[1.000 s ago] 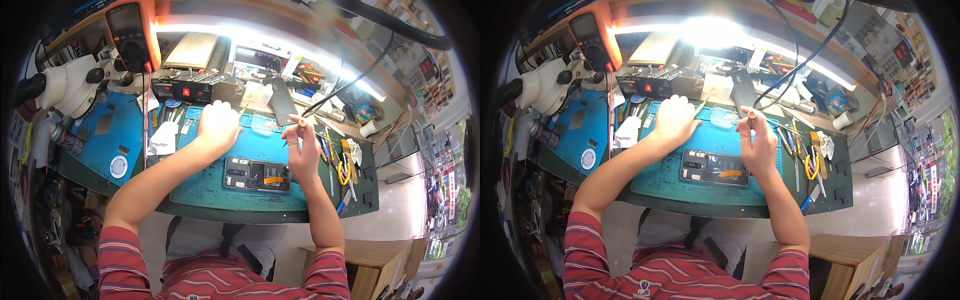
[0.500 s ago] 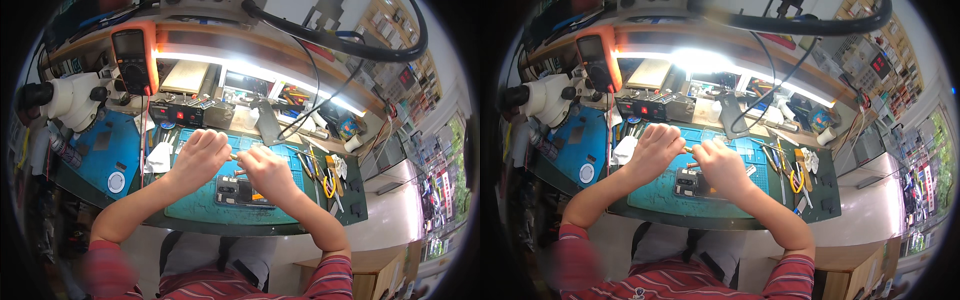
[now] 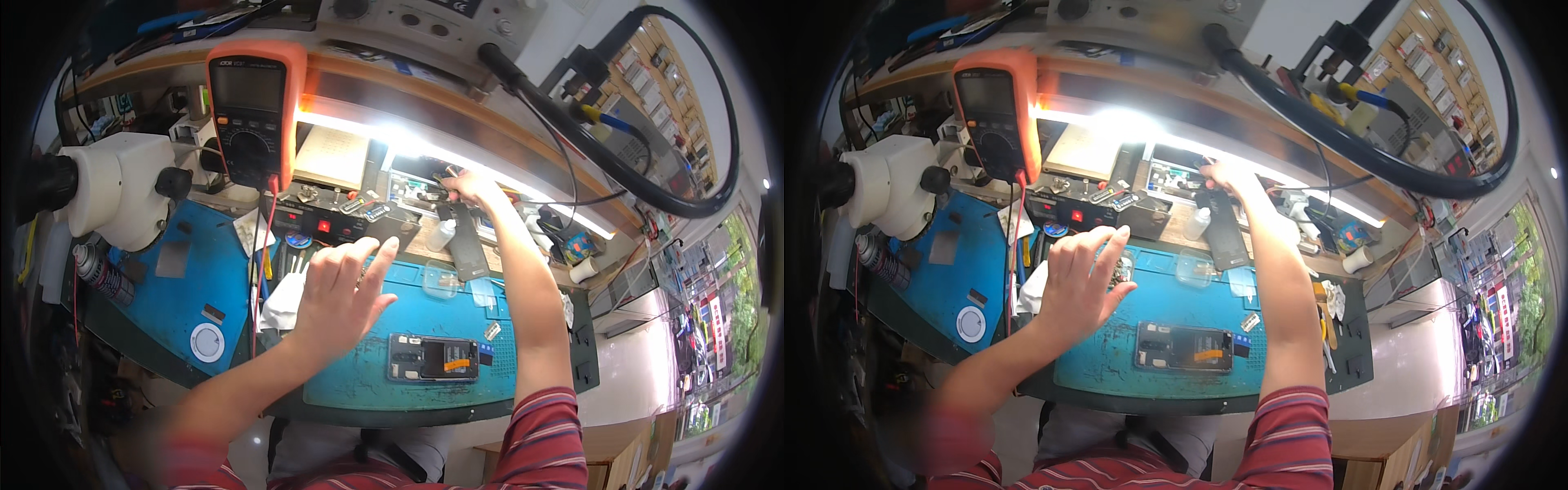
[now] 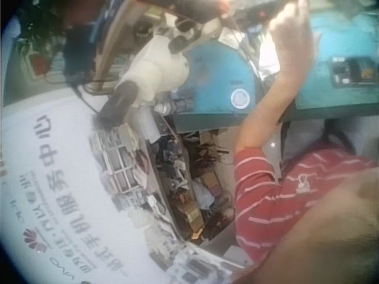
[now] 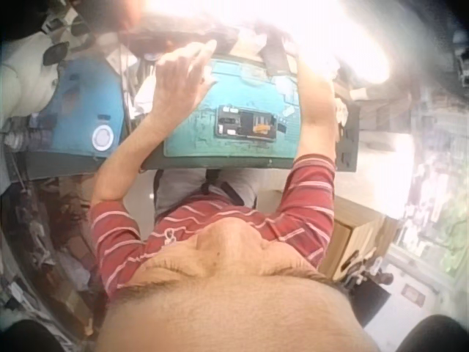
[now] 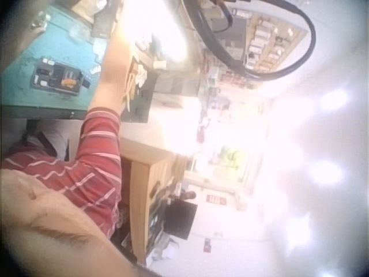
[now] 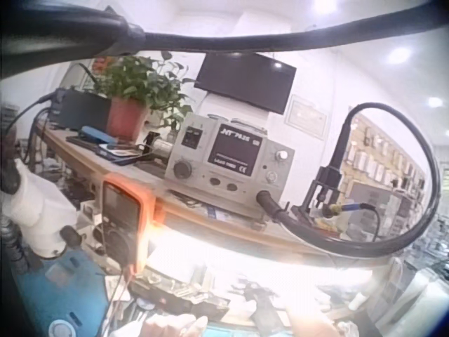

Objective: The person removes the back cover of a smartphone, disconnects the battery, and uses a small screwdriver to unscrew internal components. The person then handles the battery and other internal parts while working at a cluttered electronics repair workbench.

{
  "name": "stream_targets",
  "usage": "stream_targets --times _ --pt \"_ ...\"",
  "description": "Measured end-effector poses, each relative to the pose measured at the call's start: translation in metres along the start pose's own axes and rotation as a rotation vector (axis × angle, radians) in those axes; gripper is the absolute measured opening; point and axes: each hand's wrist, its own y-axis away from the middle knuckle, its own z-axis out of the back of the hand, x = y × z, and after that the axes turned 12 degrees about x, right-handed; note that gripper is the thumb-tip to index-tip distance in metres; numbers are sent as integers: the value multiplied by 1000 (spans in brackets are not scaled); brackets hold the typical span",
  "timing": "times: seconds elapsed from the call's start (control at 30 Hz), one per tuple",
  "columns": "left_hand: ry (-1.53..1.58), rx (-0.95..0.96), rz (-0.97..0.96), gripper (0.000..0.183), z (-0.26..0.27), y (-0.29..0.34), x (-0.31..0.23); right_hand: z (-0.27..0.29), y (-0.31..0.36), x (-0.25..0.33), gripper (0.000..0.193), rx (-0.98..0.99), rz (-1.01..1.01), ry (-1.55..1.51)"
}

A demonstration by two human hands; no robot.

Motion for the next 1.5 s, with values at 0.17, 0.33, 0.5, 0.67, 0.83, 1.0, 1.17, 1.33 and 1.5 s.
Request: stream_targets --times 0.17,0.33,0.5,0.67,0.83,1.0,1.17,1.33,1.5 --pt "12 -1 28 87 1 -1 3 -18 -66 -11 22 -24 92 -244" --pt "69 68 13 92 -1 -1 0 -18 -61 -23 9 -106 267 -156" --pt "19 96 40 89 -7 1 4 -19 24 -34 33 -357 335 347" --pt "11 69 13 91 -17 1 -1 -26 144 -102 34 -406 447 375" --pt "286 166 17 72 -15 5 0 -38 261 -123 27 122 388 -410" --pt "542 426 -57 80 -25 13 -10 -88 291 -118 18 -345 351 -127" --pt "485 690 -215 103 -17 10 -29 -87 241 -206 42 -457 -44 393" --pt "493 696 -256 101 -20 11 -28 -57 219 -213 51 -48 -180 188" --pt "478 677 -265 100 -22 14 -25 -41 205 -201 42 12 -138 300"
